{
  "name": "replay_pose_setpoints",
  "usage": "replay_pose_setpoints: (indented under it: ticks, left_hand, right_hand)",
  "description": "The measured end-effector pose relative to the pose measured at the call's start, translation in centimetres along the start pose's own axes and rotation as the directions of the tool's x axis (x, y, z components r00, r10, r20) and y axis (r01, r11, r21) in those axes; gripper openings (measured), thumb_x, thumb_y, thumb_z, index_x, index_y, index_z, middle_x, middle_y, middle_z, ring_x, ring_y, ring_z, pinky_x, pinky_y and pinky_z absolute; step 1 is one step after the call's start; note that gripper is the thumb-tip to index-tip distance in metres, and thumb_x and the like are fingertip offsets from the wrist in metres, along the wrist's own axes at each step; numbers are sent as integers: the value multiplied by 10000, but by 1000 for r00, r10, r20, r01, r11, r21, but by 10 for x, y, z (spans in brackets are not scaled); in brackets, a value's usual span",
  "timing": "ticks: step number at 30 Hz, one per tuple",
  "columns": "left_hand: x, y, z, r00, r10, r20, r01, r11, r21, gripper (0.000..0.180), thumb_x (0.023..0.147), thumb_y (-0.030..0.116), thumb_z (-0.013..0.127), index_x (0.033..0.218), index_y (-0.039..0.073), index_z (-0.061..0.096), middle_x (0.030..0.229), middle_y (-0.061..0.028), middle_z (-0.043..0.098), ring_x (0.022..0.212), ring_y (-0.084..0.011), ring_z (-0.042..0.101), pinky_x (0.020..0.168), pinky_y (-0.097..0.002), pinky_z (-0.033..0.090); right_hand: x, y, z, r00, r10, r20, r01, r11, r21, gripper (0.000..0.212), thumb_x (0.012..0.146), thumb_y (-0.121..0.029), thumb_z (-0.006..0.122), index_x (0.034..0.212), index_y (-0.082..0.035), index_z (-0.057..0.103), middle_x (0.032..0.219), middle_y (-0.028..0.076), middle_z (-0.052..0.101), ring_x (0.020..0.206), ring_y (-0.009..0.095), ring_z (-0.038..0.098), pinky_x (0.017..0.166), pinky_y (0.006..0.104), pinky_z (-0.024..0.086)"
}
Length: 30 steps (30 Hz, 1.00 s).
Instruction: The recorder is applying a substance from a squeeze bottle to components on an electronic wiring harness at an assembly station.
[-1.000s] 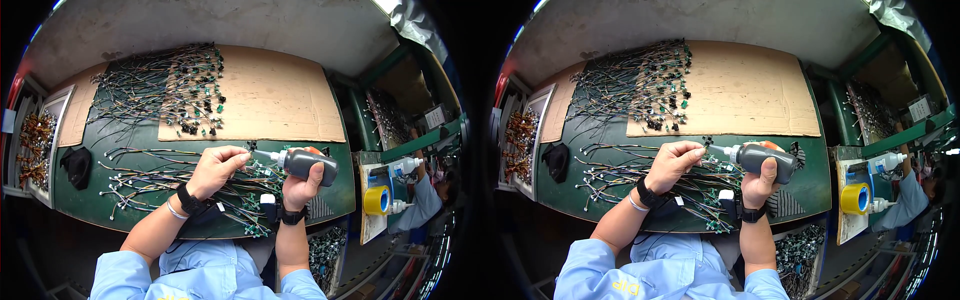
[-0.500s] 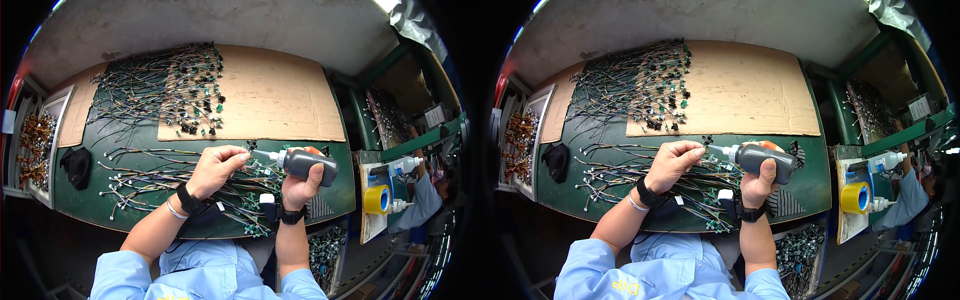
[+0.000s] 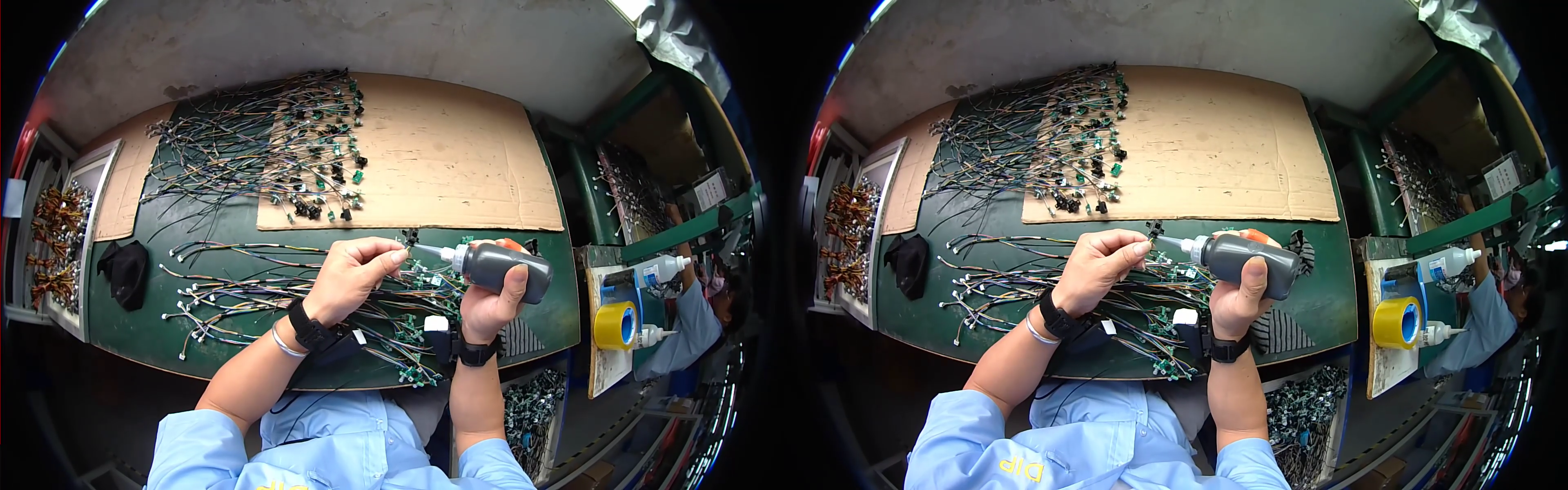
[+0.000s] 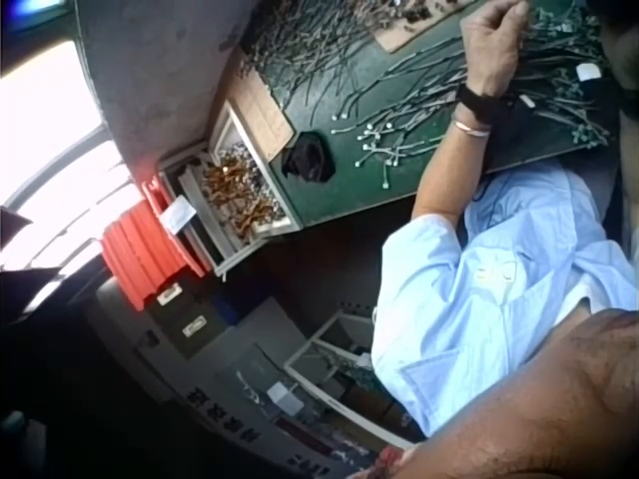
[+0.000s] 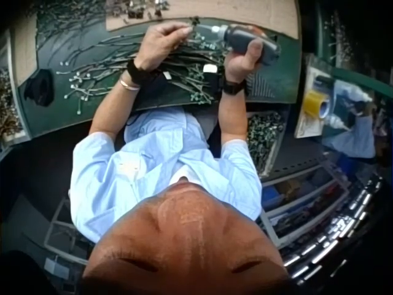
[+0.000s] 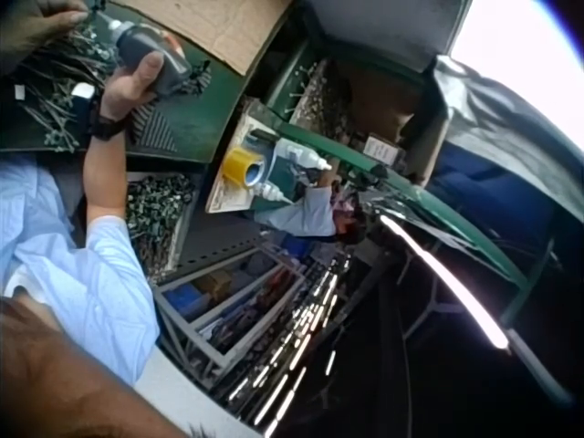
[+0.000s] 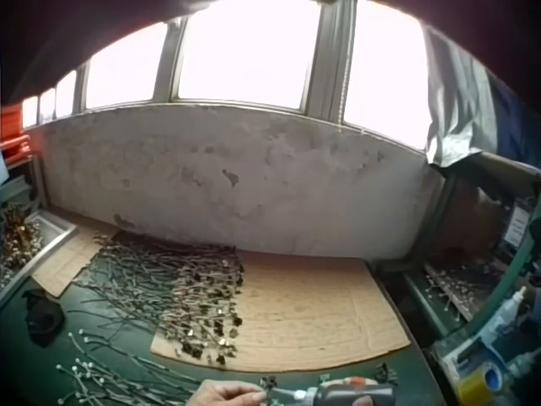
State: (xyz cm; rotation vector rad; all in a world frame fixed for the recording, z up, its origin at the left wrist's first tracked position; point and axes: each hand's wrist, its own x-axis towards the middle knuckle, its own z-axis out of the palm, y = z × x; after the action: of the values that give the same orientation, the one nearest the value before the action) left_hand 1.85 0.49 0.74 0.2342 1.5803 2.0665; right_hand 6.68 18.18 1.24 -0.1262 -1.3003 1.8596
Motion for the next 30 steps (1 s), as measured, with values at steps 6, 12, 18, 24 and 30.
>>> replay_pose_setpoints:
  ticks: [6, 12, 18, 24, 30]
  left_hand:
    - [0, -1, -1, 1000, 3, 1, -3, 1000, 7, 189, 878, 148, 619, 999, 5, 645, 720, 11, 614, 558, -6, 438, 491, -147, 340]
    - [0, 0, -1, 1000, -22, 5, 23, 998, -56, 200, 874, 167, 623, 992, 7, 648, 722, 17, 612, 563, -8, 440, 490, -151, 339]
    - [1, 2, -6, 987, -142, 74, 158, 943, -294, 177, 877, 166, 615, 979, 23, 641, 718, 13, 606, 553, -29, 456, 493, -149, 346]
    - [3, 3, -11, 975, -163, 153, 218, 846, -486, 167, 915, 184, 547, 995, 45, 594, 714, 19, 551, 525, -40, 402, 482, -171, 322]
    - [3, 2, -17, 960, 54, 275, 207, 524, -826, 173, 961, 244, 452, 919, 85, 507, 734, 27, 476, 529, -52, 331, 493, -193, 285]
  right_hand:
    - [0, -1, -1, 1000, -3, 27, 4, 1000, -14, 539, 794, -510, 612, 985, -10, 548, 810, 139, 607, 679, 234, 611, 453, 268, 437]
    - [0, 0, -5, 999, 27, 34, -29, 999, 37, 552, 788, -525, 613, 982, -13, 549, 816, 134, 608, 695, 227, 610, 461, 260, 437]
    - [6, -9, 1, 939, 341, -37, -314, 899, 307, 578, 785, -570, 595, 1001, -36, 550, 863, 123, 611, 754, 225, 607, 527, 240, 442]
    - [7, -9, 6, 940, 340, 35, -330, 876, 352, 446, 831, -379, 626, 1099, -45, 500, 978, 122, 591, 824, 231, 608, 644, 281, 511]
    - [-5, 9, 12, 888, 366, 280, -373, 927, -27, 530, 799, 25, 640, 1250, -44, 370, 1160, 118, 511, 936, 220, 596, 832, 357, 534]
